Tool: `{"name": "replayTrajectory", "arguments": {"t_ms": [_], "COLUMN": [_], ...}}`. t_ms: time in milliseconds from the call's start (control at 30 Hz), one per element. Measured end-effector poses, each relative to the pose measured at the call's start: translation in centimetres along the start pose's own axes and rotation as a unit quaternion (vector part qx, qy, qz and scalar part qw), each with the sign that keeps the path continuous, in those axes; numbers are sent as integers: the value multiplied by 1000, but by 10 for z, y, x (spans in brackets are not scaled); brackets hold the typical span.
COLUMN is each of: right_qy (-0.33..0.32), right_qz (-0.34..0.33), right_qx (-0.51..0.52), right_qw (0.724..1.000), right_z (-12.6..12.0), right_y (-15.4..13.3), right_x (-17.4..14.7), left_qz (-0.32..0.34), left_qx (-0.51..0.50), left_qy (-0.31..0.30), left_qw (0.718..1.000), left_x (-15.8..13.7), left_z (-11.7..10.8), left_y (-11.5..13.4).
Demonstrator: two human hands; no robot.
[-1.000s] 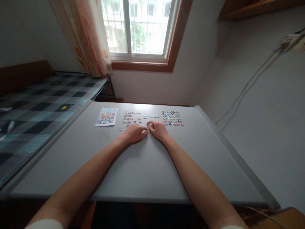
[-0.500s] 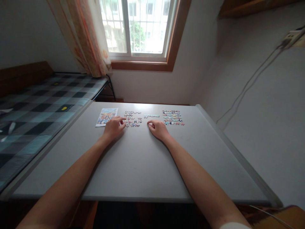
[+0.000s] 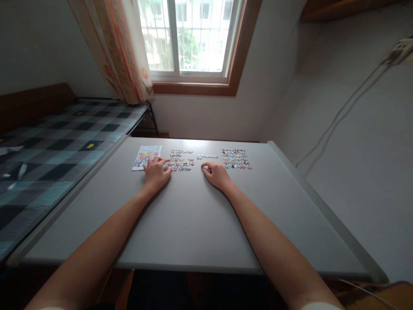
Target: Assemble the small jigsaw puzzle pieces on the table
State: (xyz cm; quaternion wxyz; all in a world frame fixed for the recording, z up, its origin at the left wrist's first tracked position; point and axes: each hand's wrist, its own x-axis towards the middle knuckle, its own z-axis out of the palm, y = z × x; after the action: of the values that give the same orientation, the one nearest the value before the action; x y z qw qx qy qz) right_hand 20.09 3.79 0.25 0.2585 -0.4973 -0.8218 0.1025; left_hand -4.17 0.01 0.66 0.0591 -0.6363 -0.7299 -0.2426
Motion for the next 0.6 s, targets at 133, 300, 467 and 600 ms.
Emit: {"name": "replayTrajectory", "arguments": {"t_ms": [133,300,467,600], "right_qy": [0,-4,-8,-7], "right_qz": [1,5,6,4], "right_qx": [-4,-5,-5,-6], "right_qw": [1000,1000,1000,1000], "right_z": [0,0,-1,-2], "right_y": [0,-1,0,-1], "right_x": [0,0,0,0], "left_qz": [-21,-29,-3,58], "left_qx": [5,-10,-21,-39], "left_qy": [-3,-14,-7,-6], "left_qw": [1000,999,1000,998], "left_x": [1,3,2,0], "left_z": [0,2,2,2], "left_y": [-1,-3,-1,3]}}
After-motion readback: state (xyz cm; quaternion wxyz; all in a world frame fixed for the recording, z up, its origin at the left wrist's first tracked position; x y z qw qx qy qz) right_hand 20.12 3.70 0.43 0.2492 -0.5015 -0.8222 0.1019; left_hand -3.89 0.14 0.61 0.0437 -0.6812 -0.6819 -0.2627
